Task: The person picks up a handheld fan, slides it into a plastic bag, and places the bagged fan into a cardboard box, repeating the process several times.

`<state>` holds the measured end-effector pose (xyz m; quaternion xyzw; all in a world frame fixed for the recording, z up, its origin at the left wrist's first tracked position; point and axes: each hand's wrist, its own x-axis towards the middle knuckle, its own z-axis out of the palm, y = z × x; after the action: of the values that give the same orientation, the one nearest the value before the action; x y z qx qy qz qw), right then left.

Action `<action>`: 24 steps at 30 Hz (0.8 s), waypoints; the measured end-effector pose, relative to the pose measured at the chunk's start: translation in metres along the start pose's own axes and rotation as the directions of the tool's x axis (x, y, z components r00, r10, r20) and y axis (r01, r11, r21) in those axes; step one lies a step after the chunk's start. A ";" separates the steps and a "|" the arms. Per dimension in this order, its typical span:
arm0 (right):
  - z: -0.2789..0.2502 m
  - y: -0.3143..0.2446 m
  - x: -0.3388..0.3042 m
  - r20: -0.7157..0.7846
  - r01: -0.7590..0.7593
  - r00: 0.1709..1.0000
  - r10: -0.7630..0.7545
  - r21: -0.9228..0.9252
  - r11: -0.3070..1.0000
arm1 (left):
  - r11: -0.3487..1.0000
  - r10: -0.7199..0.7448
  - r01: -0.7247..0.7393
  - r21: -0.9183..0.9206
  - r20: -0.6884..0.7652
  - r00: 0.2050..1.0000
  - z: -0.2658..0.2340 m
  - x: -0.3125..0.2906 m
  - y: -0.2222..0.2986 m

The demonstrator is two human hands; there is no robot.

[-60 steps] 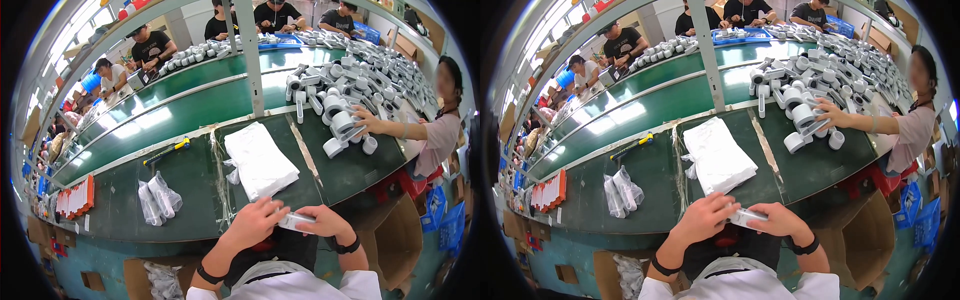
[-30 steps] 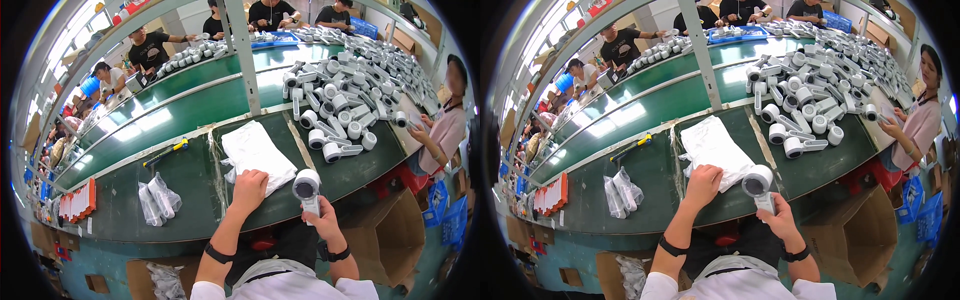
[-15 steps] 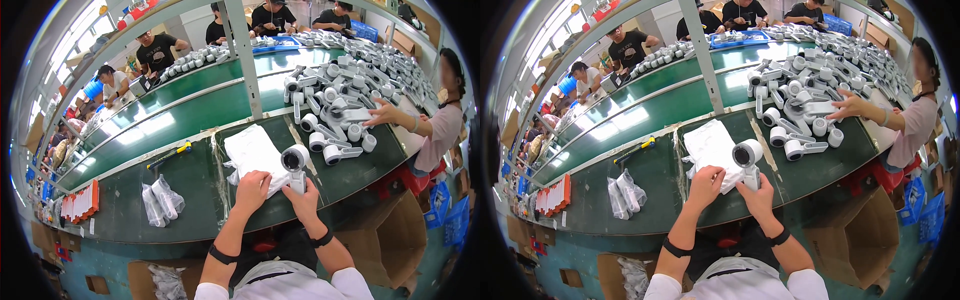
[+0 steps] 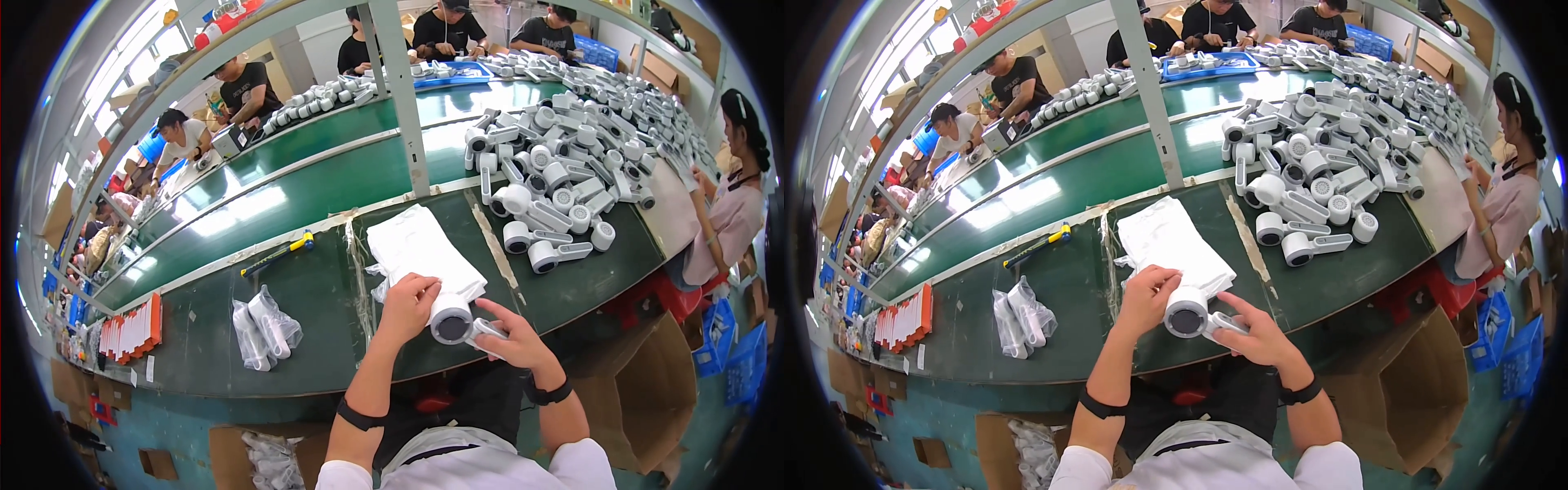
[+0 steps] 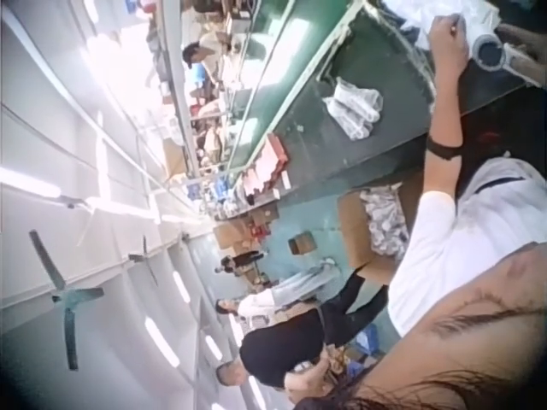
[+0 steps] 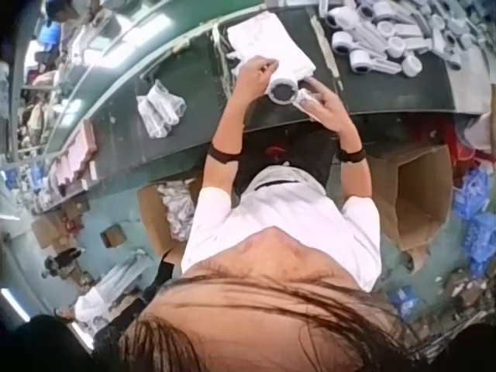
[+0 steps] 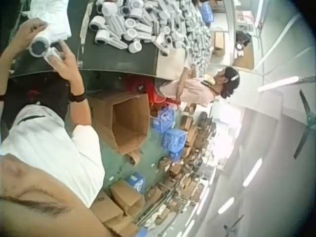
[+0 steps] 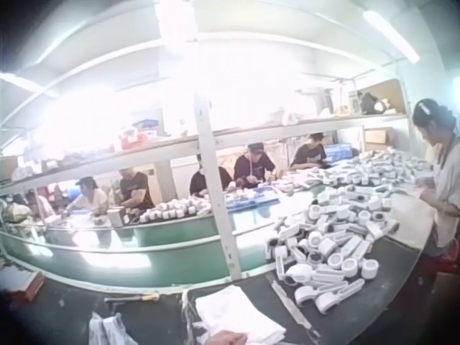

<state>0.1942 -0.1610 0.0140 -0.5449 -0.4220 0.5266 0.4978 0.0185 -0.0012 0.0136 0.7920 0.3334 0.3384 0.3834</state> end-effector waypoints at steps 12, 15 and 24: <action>-0.010 -0.020 0.050 0.324 -0.136 0.936 0.138 -0.031 0.990 | 0.881 -0.231 0.302 -0.363 0.227 0.946 -0.029 0.004 -0.015; -0.011 -0.017 0.055 0.385 -0.148 0.910 0.151 -0.037 0.988 | 0.861 -0.233 0.315 -0.399 0.240 0.942 -0.031 0.001 -0.022; 0.002 -0.005 0.030 -0.062 -0.089 0.995 0.079 -0.192 0.977 | 0.892 -0.246 0.284 -0.353 0.150 0.958 -0.024 -0.010 -0.016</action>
<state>0.1957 -0.1303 0.0146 -0.6223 -0.4342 0.4885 0.4308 -0.0100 0.0080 0.0085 0.6686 0.3486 0.2989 0.5849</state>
